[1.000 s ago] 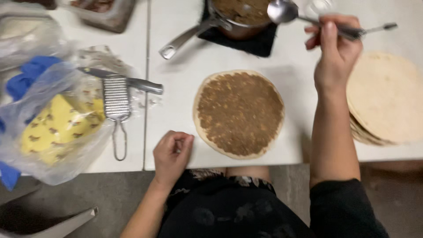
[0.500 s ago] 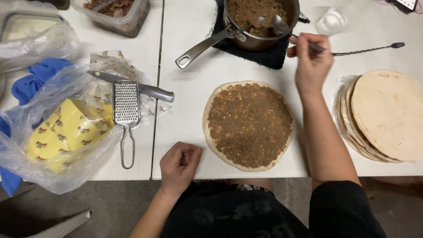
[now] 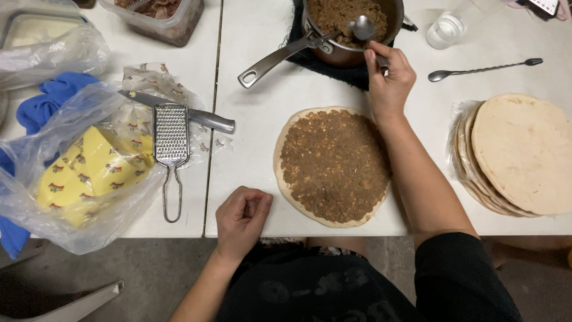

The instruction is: The person spreads a meat mixture evenly over a round flatbread using a spoon, then cuts pieces from a block of cheese and grates the cheese over the meat topping with a hand grater. They then take cooked meat and onions from a plastic container and add it onto the flatbread with a knife.

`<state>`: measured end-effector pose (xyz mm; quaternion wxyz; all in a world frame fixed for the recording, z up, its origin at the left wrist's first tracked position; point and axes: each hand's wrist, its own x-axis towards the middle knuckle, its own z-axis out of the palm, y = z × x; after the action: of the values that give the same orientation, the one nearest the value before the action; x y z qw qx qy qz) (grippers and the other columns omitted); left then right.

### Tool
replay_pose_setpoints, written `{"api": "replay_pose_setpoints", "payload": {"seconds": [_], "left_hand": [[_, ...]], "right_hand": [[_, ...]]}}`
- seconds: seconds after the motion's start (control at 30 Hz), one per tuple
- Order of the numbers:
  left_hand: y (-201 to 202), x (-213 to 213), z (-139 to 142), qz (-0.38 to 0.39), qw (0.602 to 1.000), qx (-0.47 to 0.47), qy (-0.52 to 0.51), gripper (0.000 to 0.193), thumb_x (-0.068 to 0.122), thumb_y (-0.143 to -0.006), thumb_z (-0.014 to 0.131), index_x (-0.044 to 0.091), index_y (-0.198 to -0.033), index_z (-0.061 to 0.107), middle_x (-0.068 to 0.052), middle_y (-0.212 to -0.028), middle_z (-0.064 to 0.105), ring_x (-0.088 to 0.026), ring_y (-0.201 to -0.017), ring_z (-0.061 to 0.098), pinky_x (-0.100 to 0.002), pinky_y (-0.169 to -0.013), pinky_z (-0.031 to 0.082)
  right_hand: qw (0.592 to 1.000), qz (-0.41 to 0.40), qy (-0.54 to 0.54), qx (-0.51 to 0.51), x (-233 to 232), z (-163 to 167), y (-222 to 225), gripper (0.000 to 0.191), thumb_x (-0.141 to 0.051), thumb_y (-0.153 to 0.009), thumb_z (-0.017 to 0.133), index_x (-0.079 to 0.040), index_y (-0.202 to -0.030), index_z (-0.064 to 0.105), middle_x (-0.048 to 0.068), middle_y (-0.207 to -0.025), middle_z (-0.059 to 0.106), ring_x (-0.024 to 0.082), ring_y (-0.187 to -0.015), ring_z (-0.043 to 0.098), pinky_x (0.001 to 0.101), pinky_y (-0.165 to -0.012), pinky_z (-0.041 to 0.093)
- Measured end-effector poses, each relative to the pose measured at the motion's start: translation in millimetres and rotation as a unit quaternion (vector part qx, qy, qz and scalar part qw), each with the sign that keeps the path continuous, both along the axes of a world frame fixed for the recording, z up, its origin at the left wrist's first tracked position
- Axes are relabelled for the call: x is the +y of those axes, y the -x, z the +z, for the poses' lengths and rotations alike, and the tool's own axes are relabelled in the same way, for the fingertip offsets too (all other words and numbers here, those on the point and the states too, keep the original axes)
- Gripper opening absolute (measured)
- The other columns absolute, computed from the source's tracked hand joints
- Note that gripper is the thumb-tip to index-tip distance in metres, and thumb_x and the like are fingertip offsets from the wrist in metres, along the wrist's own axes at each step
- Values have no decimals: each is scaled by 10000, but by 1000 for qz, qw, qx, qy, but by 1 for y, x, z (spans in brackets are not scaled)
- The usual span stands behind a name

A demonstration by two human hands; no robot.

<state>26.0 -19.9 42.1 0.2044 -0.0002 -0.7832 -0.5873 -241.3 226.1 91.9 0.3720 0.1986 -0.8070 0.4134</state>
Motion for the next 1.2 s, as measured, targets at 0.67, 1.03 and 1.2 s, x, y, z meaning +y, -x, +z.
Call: {"api": "replay_pose_setpoints", "payload": {"seconds": [0.67,1.03,1.2], "left_hand": [[8,-6,-11,-6,998,64,2,144,144,-948,769,48,-941,662,-43,-825,672,-55,-625,595,-224,-545,475],[-13,-75,22,92,989,90,69,110,114,-966,746,34,-913,691,-48,-830,660,-137,-702,621,-262,-628,517],[-12,-140,54,249,882,53,398,305,280,-987,824,28,-1115,707,-146,-1106,667,-372,-1108,599,-514,-951,447]], "right_hand": [[989,62,28,-131,24,-28,-4,501,-42,-1059,879,-43,-1470,592,-25,-947,612,53,-821,542,205,-748,463],[944,113,216,-224,119,-50,-87,464,40,-1027,717,13,-1439,507,10,-990,628,72,-841,578,185,-791,483],[965,160,-12,-206,81,-29,-108,225,9,-1104,721,31,-1303,619,79,-1086,678,96,-926,617,214,-882,530]]}}
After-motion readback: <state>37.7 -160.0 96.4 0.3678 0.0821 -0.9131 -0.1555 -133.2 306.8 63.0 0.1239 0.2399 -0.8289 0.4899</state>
